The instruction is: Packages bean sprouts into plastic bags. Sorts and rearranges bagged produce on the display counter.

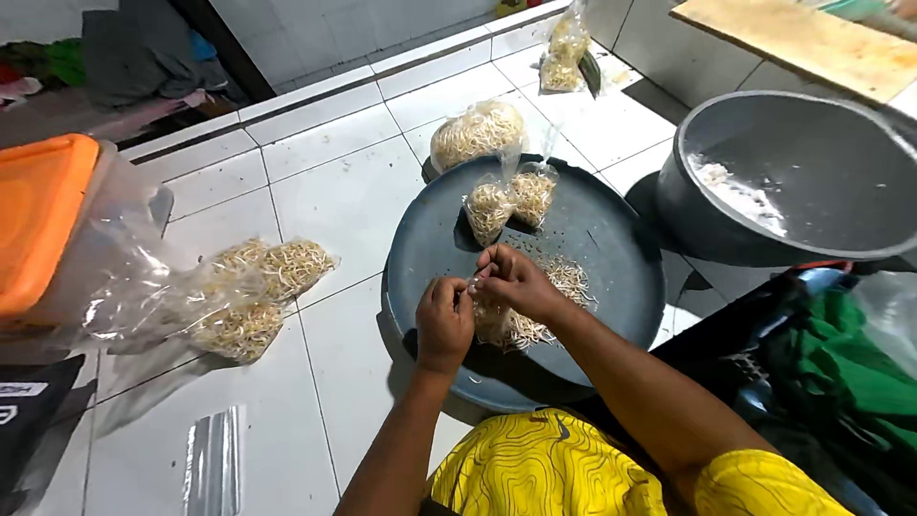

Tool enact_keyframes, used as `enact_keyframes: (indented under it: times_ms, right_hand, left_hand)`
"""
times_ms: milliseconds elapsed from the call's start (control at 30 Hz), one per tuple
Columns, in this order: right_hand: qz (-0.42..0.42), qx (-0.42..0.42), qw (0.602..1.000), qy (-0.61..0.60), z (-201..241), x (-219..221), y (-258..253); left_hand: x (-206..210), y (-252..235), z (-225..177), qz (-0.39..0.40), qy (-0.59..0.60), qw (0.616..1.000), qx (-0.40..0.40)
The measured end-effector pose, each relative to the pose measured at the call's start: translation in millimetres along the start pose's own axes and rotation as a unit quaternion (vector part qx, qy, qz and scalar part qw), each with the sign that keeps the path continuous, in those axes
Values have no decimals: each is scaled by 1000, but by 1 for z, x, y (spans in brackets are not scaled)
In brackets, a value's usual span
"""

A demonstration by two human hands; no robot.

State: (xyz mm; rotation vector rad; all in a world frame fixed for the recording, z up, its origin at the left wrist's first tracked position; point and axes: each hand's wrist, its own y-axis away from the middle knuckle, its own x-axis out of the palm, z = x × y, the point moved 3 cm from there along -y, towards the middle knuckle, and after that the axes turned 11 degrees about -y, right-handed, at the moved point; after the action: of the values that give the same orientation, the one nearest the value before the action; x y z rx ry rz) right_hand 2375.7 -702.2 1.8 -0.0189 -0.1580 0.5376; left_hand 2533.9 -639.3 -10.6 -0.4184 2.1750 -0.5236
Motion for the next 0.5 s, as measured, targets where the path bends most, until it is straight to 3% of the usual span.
enact_keyframes:
  times_ms: [233, 400, 500]
  right_hand:
    - [-70, -75, 991, 83, -2, 15, 5]
    - [-61, -158, 955, 243, -8, 20, 10]
    - [-74, -196, 931, 300, -22, 23, 15]
  left_hand:
    - [-14, -4, -14, 90, -68, 993, 28]
    - [-22, -17, -14, 77, 32, 995, -53]
    - [-28, -22, -17, 51, 70, 995, -57]
